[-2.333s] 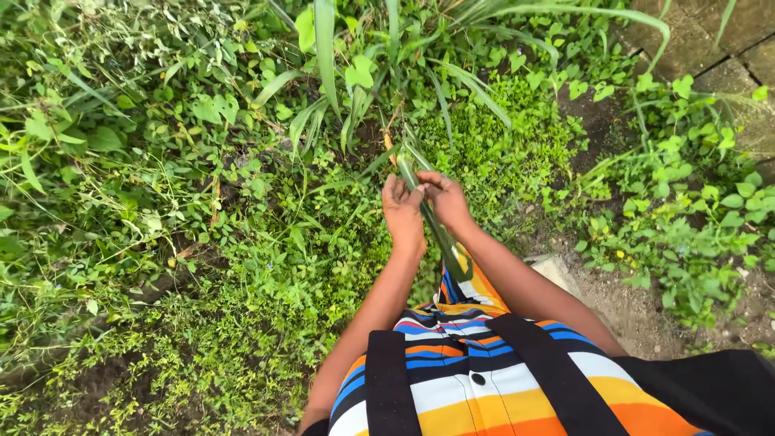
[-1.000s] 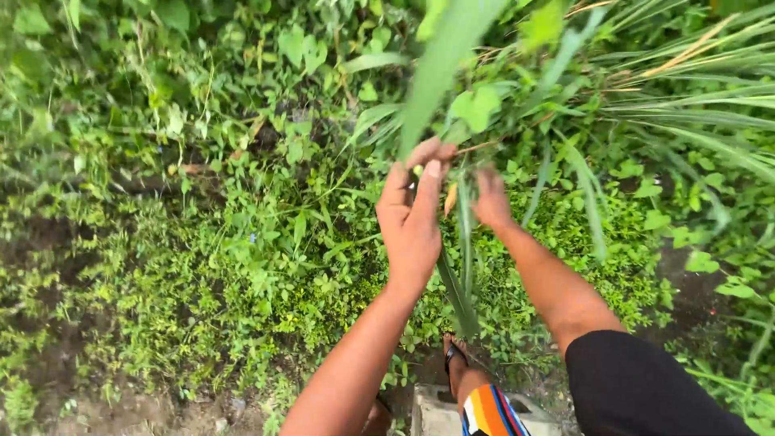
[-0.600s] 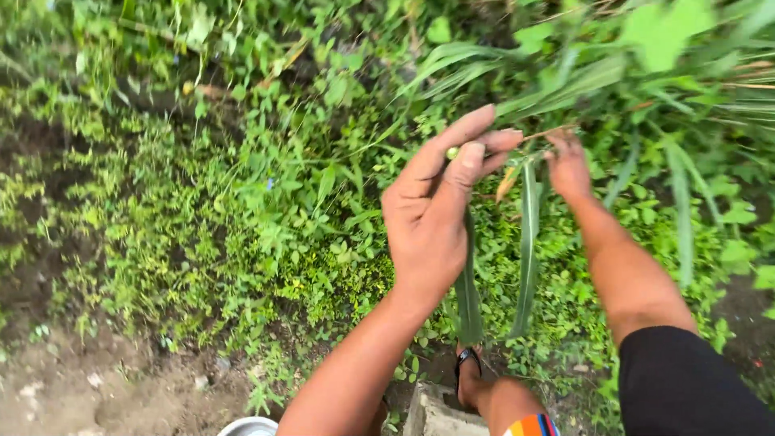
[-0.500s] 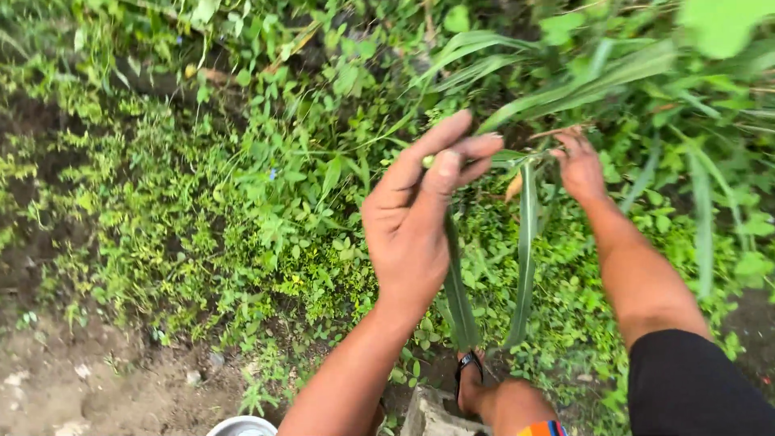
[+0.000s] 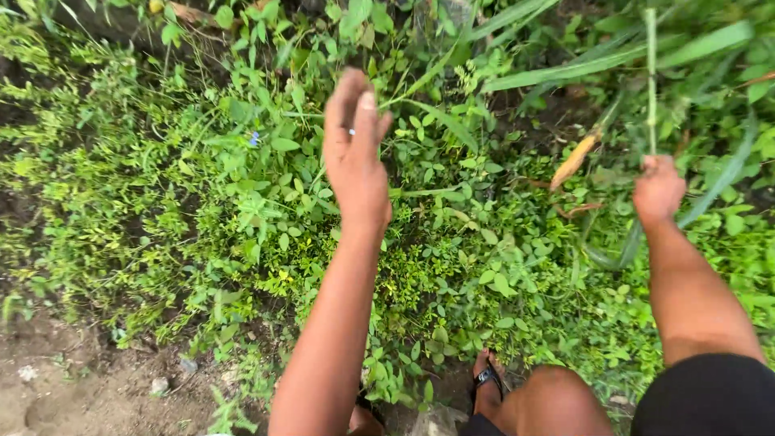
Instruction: Harvesting green leafy plants from a garden and placing them into a bowl.
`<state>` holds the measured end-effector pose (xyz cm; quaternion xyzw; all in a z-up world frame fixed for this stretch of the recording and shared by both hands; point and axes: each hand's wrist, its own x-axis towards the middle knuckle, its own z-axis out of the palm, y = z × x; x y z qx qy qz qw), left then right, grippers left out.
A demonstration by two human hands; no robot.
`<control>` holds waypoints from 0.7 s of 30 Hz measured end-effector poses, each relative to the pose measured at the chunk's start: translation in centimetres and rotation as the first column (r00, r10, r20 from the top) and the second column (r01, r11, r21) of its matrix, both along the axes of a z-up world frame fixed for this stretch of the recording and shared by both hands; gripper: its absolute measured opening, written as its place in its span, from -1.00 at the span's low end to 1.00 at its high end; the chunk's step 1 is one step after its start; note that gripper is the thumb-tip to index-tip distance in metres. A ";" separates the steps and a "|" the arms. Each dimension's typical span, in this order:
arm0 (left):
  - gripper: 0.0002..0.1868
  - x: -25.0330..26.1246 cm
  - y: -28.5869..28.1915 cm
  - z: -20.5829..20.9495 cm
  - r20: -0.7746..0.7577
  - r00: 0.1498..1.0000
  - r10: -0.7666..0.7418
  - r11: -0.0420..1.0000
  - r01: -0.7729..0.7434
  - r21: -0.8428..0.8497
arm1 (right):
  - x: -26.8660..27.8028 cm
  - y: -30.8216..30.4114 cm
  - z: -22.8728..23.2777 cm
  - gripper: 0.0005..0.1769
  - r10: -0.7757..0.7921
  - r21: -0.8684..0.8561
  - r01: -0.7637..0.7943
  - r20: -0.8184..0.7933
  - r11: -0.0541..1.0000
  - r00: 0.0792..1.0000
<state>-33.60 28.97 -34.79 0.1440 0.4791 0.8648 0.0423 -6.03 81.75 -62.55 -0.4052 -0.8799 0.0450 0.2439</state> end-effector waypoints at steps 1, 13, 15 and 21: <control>-0.52 -0.4 0.6 -2.4 0.073 0.997 -0.030 0.999 0.028 0.025 | -0.1 0.0 -0.6 -0.77 -0.021 -0.007 0.021 -0.015 1.000 1.000; -0.58 -4.9 2.6 -24.7 0.392 0.920 -0.028 0.995 -0.012 0.099 | -11.9 -4.2 -3.1 -0.82 -0.037 -0.041 0.028 -0.252 0.999 0.967; -0.58 -5.7 2.3 -26.4 0.407 0.913 -0.018 0.996 -0.018 0.084 | -14.8 -6.1 -2.4 -0.80 -0.109 -0.184 0.021 -0.481 0.983 0.870; -0.58 -8.7 1.4 -29.8 0.323 0.946 0.007 0.997 -0.029 0.065 | -20.9 -8.7 -2.6 -0.24 -0.029 0.378 0.164 -0.339 0.911 0.940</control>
